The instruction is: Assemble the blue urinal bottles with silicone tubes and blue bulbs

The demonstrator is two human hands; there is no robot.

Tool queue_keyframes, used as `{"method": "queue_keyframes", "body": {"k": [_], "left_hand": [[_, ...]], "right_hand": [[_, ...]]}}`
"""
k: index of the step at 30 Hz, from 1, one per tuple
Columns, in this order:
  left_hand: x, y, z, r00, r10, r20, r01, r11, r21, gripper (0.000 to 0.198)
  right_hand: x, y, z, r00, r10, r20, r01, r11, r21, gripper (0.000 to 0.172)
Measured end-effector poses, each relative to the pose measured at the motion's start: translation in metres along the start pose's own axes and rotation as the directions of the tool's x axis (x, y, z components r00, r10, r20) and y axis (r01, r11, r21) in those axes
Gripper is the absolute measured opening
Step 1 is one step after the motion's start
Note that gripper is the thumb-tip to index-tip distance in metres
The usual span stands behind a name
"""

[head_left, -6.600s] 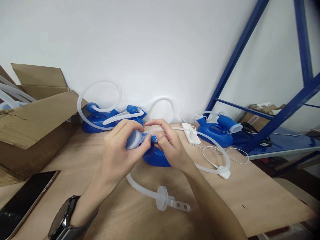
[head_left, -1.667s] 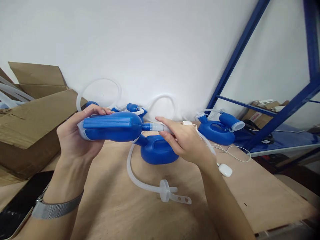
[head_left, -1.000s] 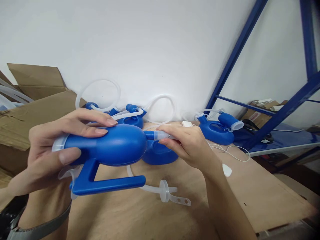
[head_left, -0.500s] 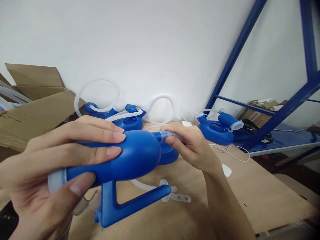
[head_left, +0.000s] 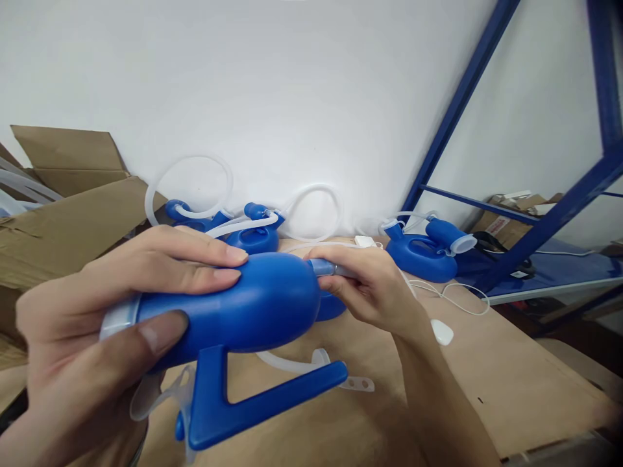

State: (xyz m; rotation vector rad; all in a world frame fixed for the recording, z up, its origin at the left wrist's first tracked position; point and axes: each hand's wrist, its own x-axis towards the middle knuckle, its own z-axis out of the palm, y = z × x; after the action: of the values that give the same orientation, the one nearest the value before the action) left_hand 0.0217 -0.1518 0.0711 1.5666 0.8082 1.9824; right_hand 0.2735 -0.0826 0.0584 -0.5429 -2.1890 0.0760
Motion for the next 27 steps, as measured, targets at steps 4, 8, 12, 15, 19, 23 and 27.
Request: {"method": "queue_keyframes", "body": {"k": [4,8,12,15,19,23,27], "left_hand": [[0.008,-0.009,-0.005,0.994,0.015,0.110,-0.041,0.970,0.240,0.026],[0.014,-0.021,-0.006,0.994,-0.038,0.106,0.024,0.992,0.127,0.026],[0.018,-0.031,-0.004,0.998,0.054,-0.011,-0.054,0.998,0.043,0.020],[0.023,-0.033,0.001,0.988,-0.121,-0.100,0.115,0.991,-0.060,0.015],[0.033,-0.034,0.010,0.942,-0.272,-0.195,0.251,0.960,-0.128,0.015],[0.041,-0.034,0.009,0.910,-0.292,-0.293,0.251,0.953,-0.172,0.013],[0.048,-0.034,0.000,0.852,-0.342,-0.397,0.260,0.934,-0.246,0.011]], "right_hand": [[0.000,0.003,0.000,0.998,-0.005,0.063,0.009,0.998,-0.059,0.033],[-0.001,0.011,0.008,0.990,-0.023,0.137,0.056,0.968,-0.243,0.036],[-0.002,0.016,0.016,0.992,-0.048,0.120,0.081,0.954,-0.290,0.034],[-0.002,0.018,0.016,0.995,-0.032,0.090,0.058,0.949,-0.310,0.031],[0.001,0.017,0.013,0.997,-0.011,0.072,0.039,0.916,-0.400,0.034],[0.002,0.005,0.013,0.950,-0.228,-0.213,0.114,0.890,-0.441,0.027],[0.000,-0.014,0.017,0.962,-0.214,-0.172,0.186,0.969,-0.163,0.009]]}}
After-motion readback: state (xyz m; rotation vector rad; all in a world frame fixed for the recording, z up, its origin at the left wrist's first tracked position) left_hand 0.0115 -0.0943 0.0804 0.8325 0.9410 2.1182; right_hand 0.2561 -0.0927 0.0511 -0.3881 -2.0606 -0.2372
